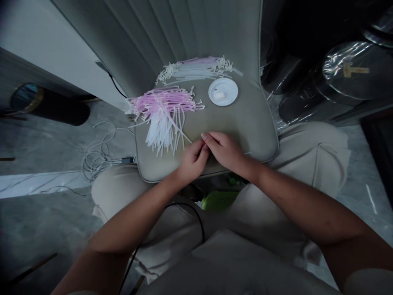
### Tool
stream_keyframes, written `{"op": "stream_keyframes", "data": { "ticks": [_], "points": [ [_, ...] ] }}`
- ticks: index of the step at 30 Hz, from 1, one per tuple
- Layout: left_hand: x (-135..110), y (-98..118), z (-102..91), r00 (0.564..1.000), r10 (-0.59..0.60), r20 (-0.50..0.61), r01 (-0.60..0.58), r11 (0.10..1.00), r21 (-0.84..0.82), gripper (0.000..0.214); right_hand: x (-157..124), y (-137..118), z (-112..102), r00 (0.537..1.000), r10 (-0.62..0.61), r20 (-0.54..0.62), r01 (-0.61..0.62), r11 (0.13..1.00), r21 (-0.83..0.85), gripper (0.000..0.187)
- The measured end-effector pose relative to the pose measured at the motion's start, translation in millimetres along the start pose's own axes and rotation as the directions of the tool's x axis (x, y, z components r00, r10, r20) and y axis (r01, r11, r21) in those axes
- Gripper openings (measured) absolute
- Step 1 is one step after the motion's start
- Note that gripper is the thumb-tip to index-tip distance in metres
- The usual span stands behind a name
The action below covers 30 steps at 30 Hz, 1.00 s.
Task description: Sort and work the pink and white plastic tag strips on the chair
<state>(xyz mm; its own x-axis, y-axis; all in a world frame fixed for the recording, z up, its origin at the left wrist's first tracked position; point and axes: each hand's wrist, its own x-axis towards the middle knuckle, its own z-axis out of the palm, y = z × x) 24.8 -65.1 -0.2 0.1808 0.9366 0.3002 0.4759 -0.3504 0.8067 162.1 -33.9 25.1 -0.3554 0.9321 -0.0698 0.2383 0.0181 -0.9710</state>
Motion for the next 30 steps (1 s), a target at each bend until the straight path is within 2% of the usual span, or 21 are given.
{"op": "stream_keyframes", "data": {
  "ticks": [10, 20, 30],
  "points": [
    [1.5, -2.1, 1.6, 0.998, -0.018, -0.06, 0.015, 0.999, -0.052, 0.028, -0.1, 3.9, 0.0, 0.999, -0.031, 0.023, 0.033, 0.995, -0.099, 0.041],
    [2.4, 0.3, 1.4, 0.996, -0.024, -0.089, 0.014, 0.994, -0.109, 0.03, 0.1, 2.7, -0.2, 0.999, -0.028, 0.024, 0.031, 0.993, -0.11, 0.041],
    [1.9, -0.9, 1.3, 0.996, -0.043, -0.08, 0.035, 0.995, -0.096, 0.031, -0.4, 1.8, -0.2, 0.999, -0.029, 0.014, 0.031, 0.992, -0.122, 0.041]
  ]
}}
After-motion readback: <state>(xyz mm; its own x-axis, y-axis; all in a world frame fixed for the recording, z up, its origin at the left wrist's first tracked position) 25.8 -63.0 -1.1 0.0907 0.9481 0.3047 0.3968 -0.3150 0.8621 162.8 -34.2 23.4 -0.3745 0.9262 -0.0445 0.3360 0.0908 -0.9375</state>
